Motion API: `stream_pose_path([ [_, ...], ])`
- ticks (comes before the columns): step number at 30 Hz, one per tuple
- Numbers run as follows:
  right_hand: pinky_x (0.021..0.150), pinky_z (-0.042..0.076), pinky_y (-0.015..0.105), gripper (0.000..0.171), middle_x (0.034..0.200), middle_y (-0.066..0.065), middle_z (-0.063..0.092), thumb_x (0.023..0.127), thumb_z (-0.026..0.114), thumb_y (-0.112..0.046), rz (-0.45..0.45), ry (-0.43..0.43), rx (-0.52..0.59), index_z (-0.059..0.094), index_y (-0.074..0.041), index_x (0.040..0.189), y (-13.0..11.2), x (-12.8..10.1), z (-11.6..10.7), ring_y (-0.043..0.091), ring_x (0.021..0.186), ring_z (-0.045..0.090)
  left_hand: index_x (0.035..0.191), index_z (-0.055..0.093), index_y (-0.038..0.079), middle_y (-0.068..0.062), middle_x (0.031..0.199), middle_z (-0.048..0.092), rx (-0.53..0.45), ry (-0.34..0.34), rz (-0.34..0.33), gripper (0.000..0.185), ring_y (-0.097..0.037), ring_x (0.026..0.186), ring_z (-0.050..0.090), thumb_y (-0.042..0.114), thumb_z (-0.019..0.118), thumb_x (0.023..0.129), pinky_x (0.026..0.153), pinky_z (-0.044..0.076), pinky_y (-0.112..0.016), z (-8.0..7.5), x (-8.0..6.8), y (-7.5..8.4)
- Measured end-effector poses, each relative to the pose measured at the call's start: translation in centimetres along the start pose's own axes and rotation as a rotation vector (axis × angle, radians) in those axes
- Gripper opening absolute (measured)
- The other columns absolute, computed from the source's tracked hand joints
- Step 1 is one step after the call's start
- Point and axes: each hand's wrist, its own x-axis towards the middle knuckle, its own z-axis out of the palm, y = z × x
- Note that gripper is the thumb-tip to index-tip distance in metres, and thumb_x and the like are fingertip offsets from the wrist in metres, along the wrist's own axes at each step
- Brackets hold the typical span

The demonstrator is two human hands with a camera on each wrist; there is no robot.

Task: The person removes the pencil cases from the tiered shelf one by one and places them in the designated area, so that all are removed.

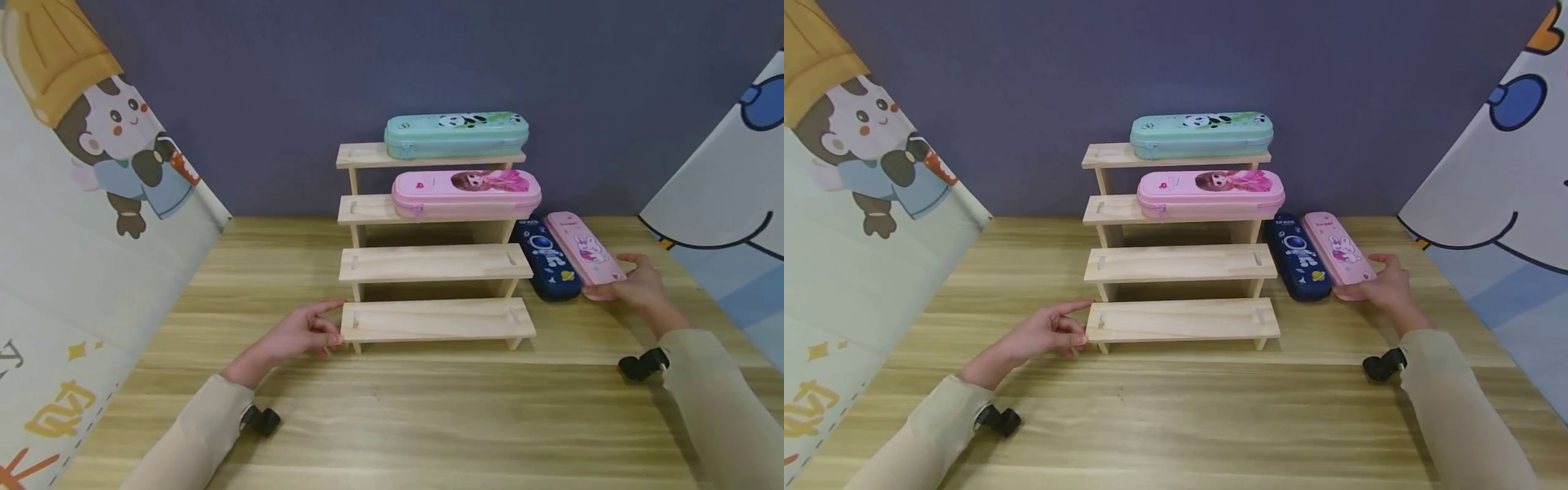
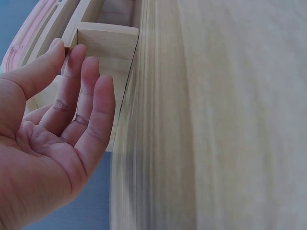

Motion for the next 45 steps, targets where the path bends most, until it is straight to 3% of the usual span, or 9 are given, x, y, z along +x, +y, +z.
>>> stream_pose_path([
  [4, 0.090, 0.037, 0.055, 0.115, 0.127, 0.041, 0.028, 0.081, 0.085, -0.028, 0.004, -0.036, 0.003, 0.004, 0.013, 0.151, 0.3, -0.3, -0.5, 0.049, 0.109, 0.033, 0.153, 0.021, -0.010, -0.023, 0.096, 0.070, -0.002, -0.007, 0.000, 0.076, -0.026, 0.083, 0.068, 0.000, 0.067, 0.094, 0.069, 0.060, -0.040, 0.2, 0.0, 0.0],
  [12, 0.072, 0.048, 0.030, 0.112, 0.131, 0.045, 0.027, 0.087, 0.078, -0.027, -0.046, -0.153, -0.022, -0.005, 0.016, 0.149, 0.1, -0.5, -2.5, 0.050, 0.111, 0.039, 0.153, 0.021, -0.010, -0.023, 0.096, 0.070, -0.001, -0.009, 0.004, 0.076, -0.023, 0.083, 0.067, 0.000, 0.067, 0.093, 0.069, 0.059, -0.040, 0.1, -0.2, -0.1],
  [16, 0.086, 0.050, 0.050, 0.112, 0.135, 0.046, 0.023, 0.089, 0.075, -0.031, -0.082, -0.147, -0.010, -0.007, 0.012, 0.151, -1.2, -0.9, -3.2, 0.054, 0.115, 0.036, 0.154, 0.021, -0.009, -0.023, 0.096, 0.070, -0.003, -0.012, 0.002, 0.077, -0.022, 0.083, 0.067, 0.002, 0.068, 0.094, 0.069, 0.059, -0.040, 0.0, -0.2, -0.1],
  [19, 0.099, 0.034, 0.069, 0.111, 0.141, 0.046, 0.018, 0.092, 0.071, -0.034, -0.110, -0.145, 0.026, -0.011, 0.007, 0.153, -3.0, -1.5, -3.2, 0.058, 0.123, 0.029, 0.154, 0.021, -0.009, -0.024, 0.097, 0.070, -0.001, -0.013, 0.005, 0.077, -0.023, 0.083, 0.067, 0.002, 0.068, 0.094, 0.069, 0.059, -0.040, -0.1, -0.3, -0.1],
  [23, 0.105, 0.025, 0.073, 0.110, 0.148, 0.044, 0.014, 0.094, 0.069, -0.036, -0.145, -0.147, 0.070, -0.015, 0.000, 0.155, -5.8, -1.9, -2.9, 0.058, 0.131, 0.023, 0.154, 0.020, -0.010, -0.025, 0.097, 0.069, -0.004, -0.015, 0.007, 0.077, -0.024, 0.084, 0.067, 0.001, 0.067, 0.094, 0.070, 0.059, -0.040, -0.2, -0.3, 0.1],
  [28, 0.107, 0.025, 0.072, 0.113, 0.152, 0.042, 0.011, 0.092, 0.072, -0.033, -0.179, -0.165, 0.085, -0.017, -0.007, 0.156, -8.7, -1.8, -2.2, 0.059, 0.134, 0.021, 0.153, 0.021, -0.010, -0.025, 0.098, 0.069, -0.008, -0.008, 0.007, 0.076, -0.023, 0.084, 0.067, 0.000, 0.067, 0.093, 0.070, 0.059, -0.041, -0.1, -0.2, 0.1],
  [39, 0.114, 0.025, 0.060, 0.099, 0.156, 0.028, 0.017, 0.095, 0.069, -0.020, -0.314, -0.170, 0.264, -0.006, -0.012, 0.159, -14.2, -2.6, 0.9, 0.045, 0.142, 0.025, 0.153, 0.021, -0.010, -0.024, 0.097, 0.070, -0.015, -0.005, 0.015, 0.076, -0.021, 0.082, 0.067, 0.000, 0.067, 0.093, 0.070, 0.059, -0.040, 0.2, -0.4, -0.3],
  [42, 0.115, 0.031, 0.050, 0.094, 0.154, 0.022, 0.023, 0.094, 0.070, -0.016, -0.357, -0.126, 0.328, 0.002, -0.013, 0.159, -15.5, -3.1, 1.7, 0.039, 0.140, 0.030, 0.153, 0.021, -0.010, -0.023, 0.097, 0.070, -0.016, -0.009, 0.014, 0.076, -0.021, 0.083, 0.067, 0.001, 0.067, 0.094, 0.070, 0.060, -0.040, 0.1, -0.4, -0.3],
  [45, 0.111, 0.038, 0.035, 0.083, 0.147, 0.014, 0.035, 0.092, 0.072, -0.007, -0.418, -0.076, 0.476, 0.019, -0.015, 0.156, -16.5, -3.4, 2.5, 0.032, 0.138, 0.035, 0.153, 0.021, -0.010, -0.022, 0.097, 0.070, -0.015, -0.013, 0.013, 0.077, -0.022, 0.083, 0.067, 0.002, 0.068, 0.094, 0.070, 0.060, -0.041, 0.1, -0.3, -0.3],
])
